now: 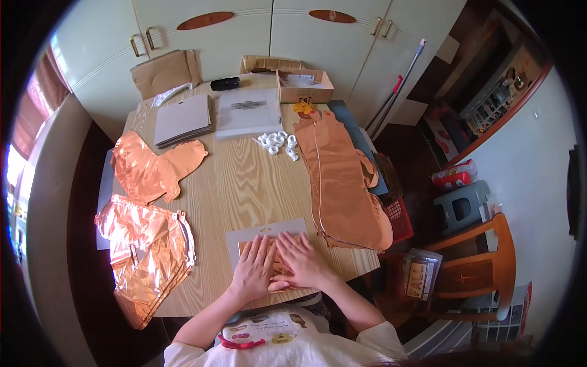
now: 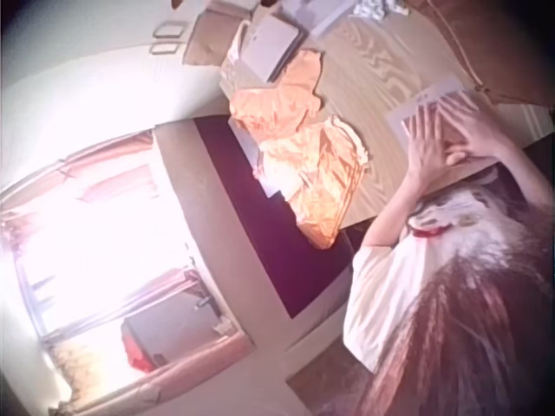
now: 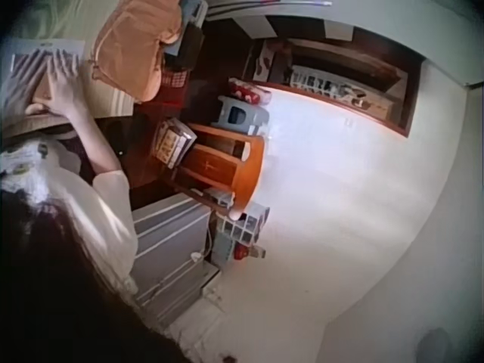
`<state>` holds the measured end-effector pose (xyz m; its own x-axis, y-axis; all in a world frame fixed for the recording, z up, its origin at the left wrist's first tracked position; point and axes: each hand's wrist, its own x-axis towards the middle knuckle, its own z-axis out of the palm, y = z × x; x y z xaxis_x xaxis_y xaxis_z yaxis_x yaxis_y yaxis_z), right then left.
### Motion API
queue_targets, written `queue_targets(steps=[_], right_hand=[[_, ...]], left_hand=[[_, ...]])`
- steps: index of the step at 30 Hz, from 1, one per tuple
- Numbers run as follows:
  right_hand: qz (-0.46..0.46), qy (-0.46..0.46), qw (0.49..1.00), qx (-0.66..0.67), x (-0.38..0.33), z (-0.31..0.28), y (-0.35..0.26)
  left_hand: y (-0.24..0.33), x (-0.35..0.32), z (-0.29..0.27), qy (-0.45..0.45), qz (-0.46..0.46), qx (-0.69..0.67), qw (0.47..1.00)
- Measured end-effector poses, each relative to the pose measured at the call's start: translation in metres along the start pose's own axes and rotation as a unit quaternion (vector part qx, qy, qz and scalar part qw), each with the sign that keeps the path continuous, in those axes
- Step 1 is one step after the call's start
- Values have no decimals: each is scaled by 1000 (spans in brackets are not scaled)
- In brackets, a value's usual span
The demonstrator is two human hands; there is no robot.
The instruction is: Folding foil balloons and inserting them into plastic packaging sleeves with cardboard backings.
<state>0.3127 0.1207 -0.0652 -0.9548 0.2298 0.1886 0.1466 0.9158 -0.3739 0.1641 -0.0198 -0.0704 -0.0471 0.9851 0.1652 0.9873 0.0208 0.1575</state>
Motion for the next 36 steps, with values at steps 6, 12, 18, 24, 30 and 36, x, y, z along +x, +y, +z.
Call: queue_targets(steps=[6, 12, 18, 24, 30, 36], right_hand=[[36, 104, 993, -36, -42, -18, 34], [3, 69, 997, -39, -48, -24, 35], [-28, 46, 998, -41, -45, -23, 42], [-14, 46, 998, -45, -45, -24, 32], [-9, 24, 999, -32, -50, -22, 26], [24, 63, 997, 48, -55, -12, 27]], left_hand=[[6, 3, -6, -36, -12, 9, 999], [8, 3, -8, -45, -11, 29, 999], [8, 5, -6, -67, 22, -11, 997], [10, 9, -10, -82, 22, -33, 996], [10, 10, -12, -83, 25, -16, 996], [10, 11, -13, -80, 32, -9, 996]])
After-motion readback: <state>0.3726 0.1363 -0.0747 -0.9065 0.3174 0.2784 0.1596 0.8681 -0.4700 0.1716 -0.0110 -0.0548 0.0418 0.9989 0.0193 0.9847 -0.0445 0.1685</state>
